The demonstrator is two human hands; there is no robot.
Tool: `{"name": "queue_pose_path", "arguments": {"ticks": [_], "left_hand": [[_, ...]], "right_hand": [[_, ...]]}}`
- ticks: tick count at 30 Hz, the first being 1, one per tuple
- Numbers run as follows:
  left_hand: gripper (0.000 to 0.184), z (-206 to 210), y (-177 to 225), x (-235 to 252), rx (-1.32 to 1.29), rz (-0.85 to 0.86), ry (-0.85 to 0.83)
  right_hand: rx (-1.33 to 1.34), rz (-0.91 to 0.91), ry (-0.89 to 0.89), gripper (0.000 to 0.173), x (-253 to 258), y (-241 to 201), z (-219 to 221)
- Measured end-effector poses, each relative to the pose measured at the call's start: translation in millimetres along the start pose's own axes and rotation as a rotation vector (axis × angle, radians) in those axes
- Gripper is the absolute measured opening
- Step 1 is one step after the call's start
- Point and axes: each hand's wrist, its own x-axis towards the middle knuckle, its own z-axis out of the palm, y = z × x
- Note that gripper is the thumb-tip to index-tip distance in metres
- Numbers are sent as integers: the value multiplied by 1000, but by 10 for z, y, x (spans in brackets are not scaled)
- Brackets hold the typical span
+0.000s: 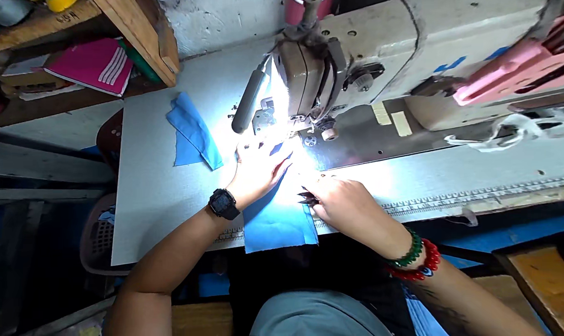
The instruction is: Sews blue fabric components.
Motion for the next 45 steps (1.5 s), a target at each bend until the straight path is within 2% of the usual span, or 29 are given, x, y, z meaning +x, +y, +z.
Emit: {"name": "queue_pose_path", "arguments": {"ticks": [4,9,14,19,25,29,36,45], "left_hand": [[36,-1,-16,8,3,15,0],[36,-5,-47,32,21,20,5],[30,5,-51,14,-23,122,60],[28,-92,167,-249,-68,180,15],[25,-82,466,-666,-84,194,55],[26,-97,613,-834,-102,166,24],[27,-78,723,-1006,-122,138,43],[16,3,862,-1119,-119,164,181]], "right_hand": [[-26,-1,-1,31,4,-18,-6],[-58,-17,-16,23,53,-12,-25],[-35,-60,8,23,72,55,-30],[35,-95,-2,44,-91,86,-70],[110,-116,26,44,-439,40,-43],[128,-126,29,45,-602,5,-37],[173,-126,65,43,-818,-42,35],[182,-118,109,47,-915,-51,104]]}}
